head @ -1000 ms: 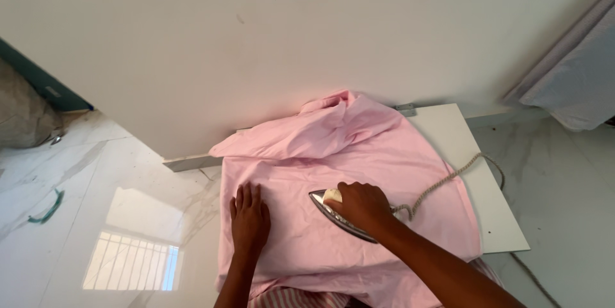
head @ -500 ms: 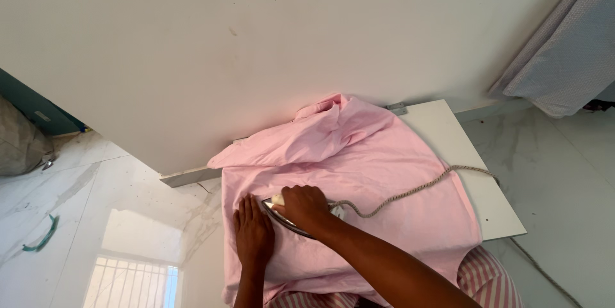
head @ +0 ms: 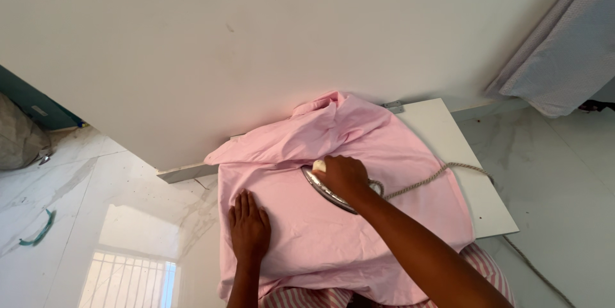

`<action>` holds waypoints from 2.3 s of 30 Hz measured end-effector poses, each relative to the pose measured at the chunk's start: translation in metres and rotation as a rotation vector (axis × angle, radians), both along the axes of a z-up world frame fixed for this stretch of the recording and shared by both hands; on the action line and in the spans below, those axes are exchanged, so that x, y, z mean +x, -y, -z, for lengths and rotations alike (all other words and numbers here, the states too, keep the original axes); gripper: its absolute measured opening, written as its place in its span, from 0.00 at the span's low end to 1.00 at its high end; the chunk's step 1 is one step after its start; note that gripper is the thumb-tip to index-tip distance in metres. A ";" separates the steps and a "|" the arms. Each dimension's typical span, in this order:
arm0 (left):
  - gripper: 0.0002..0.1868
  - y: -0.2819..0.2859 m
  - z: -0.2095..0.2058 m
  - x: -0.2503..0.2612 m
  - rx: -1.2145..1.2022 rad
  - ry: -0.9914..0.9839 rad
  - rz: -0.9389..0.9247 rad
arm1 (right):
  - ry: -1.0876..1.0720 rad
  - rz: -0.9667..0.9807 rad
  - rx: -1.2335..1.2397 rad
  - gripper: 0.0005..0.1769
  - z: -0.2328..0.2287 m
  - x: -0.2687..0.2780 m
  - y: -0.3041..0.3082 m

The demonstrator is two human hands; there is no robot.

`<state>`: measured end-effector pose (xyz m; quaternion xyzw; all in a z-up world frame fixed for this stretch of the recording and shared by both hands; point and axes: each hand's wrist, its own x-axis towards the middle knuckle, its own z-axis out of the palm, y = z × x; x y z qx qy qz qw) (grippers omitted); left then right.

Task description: The person irons a pink shirt laid out on a white table using a handheld electric iron. They move the iron back and forth across the fabric, occasionally pausing to adjust the shirt's position with their left hand to ensure even coverage.

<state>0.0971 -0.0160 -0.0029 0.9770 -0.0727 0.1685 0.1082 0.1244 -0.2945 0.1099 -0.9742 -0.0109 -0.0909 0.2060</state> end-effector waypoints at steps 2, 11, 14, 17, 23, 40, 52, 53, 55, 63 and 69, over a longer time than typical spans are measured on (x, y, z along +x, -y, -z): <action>0.31 0.001 -0.001 0.000 0.011 0.012 0.007 | -0.028 0.010 -0.019 0.23 -0.001 0.000 0.010; 0.32 0.001 0.001 0.002 0.013 -0.031 -0.009 | 0.033 0.066 -0.084 0.24 0.008 0.001 0.052; 0.32 0.000 0.002 0.003 0.018 -0.041 -0.012 | -0.001 0.102 -0.095 0.26 0.010 0.001 0.065; 0.33 0.000 0.003 0.003 0.016 -0.044 -0.015 | 0.011 0.113 -0.115 0.26 0.013 0.000 0.078; 0.33 0.000 0.006 0.003 0.017 -0.031 -0.013 | 0.025 0.151 -0.183 0.28 0.022 -0.002 0.107; 0.33 0.000 0.006 0.004 0.008 -0.062 -0.027 | -0.027 0.243 -0.221 0.30 0.021 -0.018 0.169; 0.33 -0.002 0.010 0.006 0.045 -0.050 -0.020 | -0.110 0.255 -0.209 0.23 0.007 -0.030 0.193; 0.33 -0.002 0.010 0.005 0.045 -0.050 -0.018 | -0.112 0.258 -0.210 0.23 0.006 -0.031 0.193; 0.33 -0.003 0.008 0.005 0.048 -0.050 -0.017 | -0.133 0.278 -0.207 0.24 0.004 -0.032 0.193; 0.32 -0.001 0.005 -0.001 0.056 -0.023 -0.018 | -0.207 0.317 -0.197 0.27 0.002 -0.043 0.200; 0.32 -0.003 0.007 -0.008 0.044 0.002 -0.009 | -0.180 0.284 -0.214 0.22 -0.008 -0.059 0.203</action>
